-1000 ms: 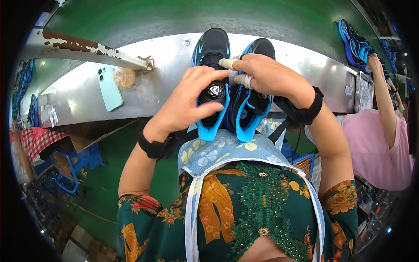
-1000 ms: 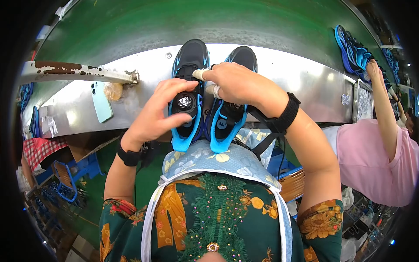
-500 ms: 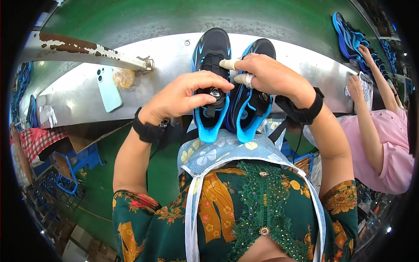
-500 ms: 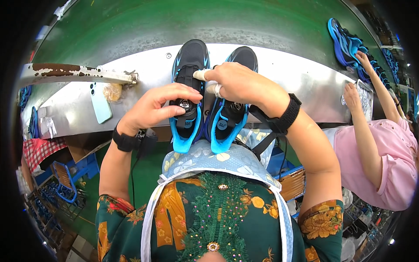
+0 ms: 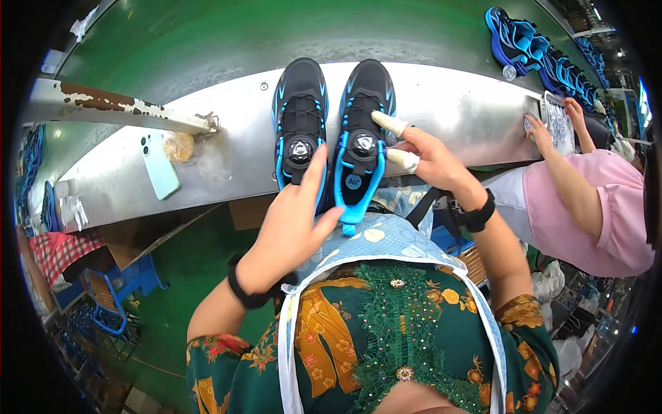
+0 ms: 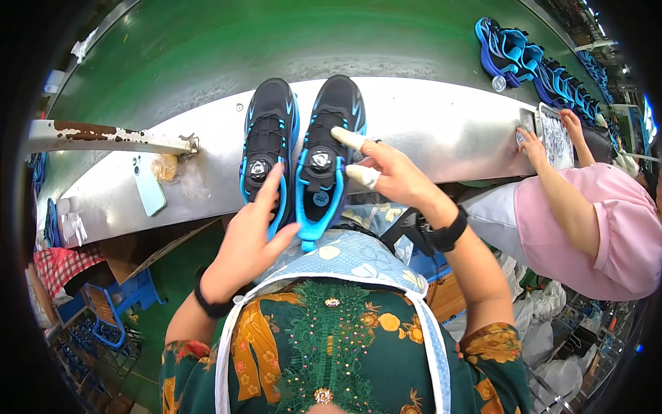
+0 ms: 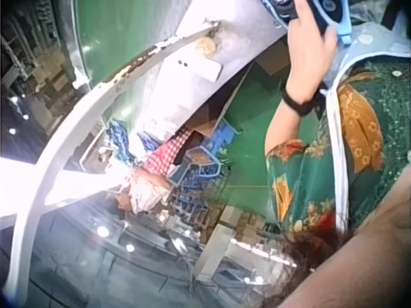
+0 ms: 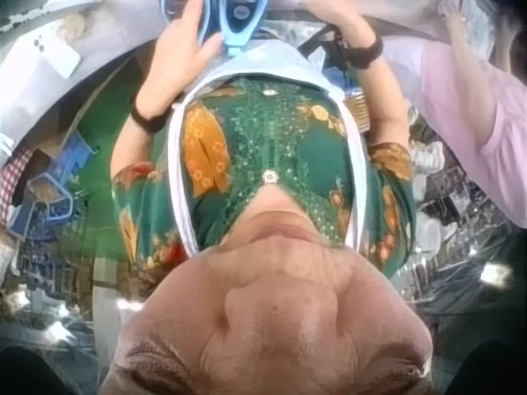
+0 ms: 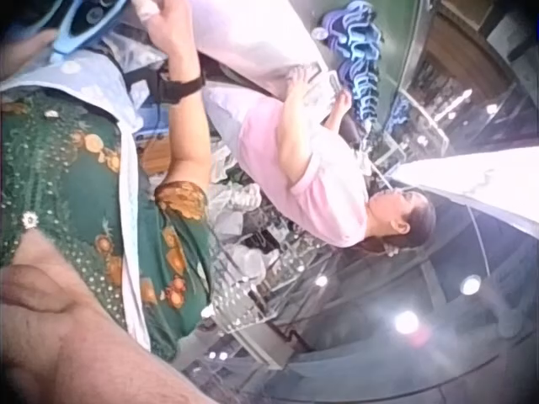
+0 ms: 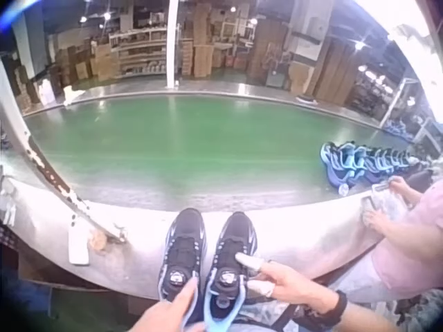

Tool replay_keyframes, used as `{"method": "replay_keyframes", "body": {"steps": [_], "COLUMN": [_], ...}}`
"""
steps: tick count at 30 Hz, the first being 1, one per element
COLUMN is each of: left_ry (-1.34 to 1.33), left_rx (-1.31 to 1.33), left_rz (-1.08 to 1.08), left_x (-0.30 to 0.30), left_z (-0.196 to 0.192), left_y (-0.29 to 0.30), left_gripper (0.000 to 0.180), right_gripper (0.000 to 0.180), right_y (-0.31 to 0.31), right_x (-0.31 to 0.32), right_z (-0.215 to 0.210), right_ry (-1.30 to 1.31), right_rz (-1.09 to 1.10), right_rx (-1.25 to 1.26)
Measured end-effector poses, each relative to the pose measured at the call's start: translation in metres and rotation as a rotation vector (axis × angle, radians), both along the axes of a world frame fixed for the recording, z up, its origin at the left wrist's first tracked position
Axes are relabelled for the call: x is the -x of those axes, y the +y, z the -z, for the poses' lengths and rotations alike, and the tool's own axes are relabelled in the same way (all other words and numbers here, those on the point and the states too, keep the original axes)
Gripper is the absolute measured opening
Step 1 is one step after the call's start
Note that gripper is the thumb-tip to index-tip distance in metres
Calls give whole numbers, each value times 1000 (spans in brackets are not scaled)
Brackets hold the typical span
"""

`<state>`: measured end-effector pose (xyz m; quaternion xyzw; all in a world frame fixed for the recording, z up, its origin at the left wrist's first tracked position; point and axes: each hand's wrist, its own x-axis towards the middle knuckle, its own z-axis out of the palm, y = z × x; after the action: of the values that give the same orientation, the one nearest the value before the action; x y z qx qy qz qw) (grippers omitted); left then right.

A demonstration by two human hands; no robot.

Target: Assembling and checking components of athletic shoes on a factory production line.

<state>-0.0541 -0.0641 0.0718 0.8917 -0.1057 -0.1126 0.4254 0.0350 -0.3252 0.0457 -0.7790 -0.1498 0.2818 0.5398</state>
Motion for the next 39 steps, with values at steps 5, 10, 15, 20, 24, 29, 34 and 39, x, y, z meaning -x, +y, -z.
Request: {"method": "replay_keyframes", "body": {"steps": [5,10,15,20,24,29,34,39], "left_ry": [61,-274,880,868,885,884,851,805], "left_rx": [-209,-168,685,1198,1163,1140,1180,1110], "left_rz": [-22,-28,-235,-429,-382,-401,-420,-436], "left_x": [-32,-13,-13,-24,-29,-30,-22,-24], "left_z": [10,3,-2,26,29,31,35,22], "left_y": [-32,-19,-37,-54,-57,-55,-56,-54], "left_gripper": [88,47,30,29,27,28,30,34], "right_gripper": [50,38,34,27,27,29,31,34], "right_y": [-2,12,41,36,33,22,18,28], "right_x": [0,-7,-16,-21,-22,-20,-6,3], "right_z": [3,-44,-27,-24,-24,-27,-20,-18], "right_ry": [-210,-396,-582,-348,-288,-375,-492,-764], "right_rz": [37,39,-131,-118,-175,-168,-64,-34], "right_rx": [52,137,147,128,88,80,74,308]}}
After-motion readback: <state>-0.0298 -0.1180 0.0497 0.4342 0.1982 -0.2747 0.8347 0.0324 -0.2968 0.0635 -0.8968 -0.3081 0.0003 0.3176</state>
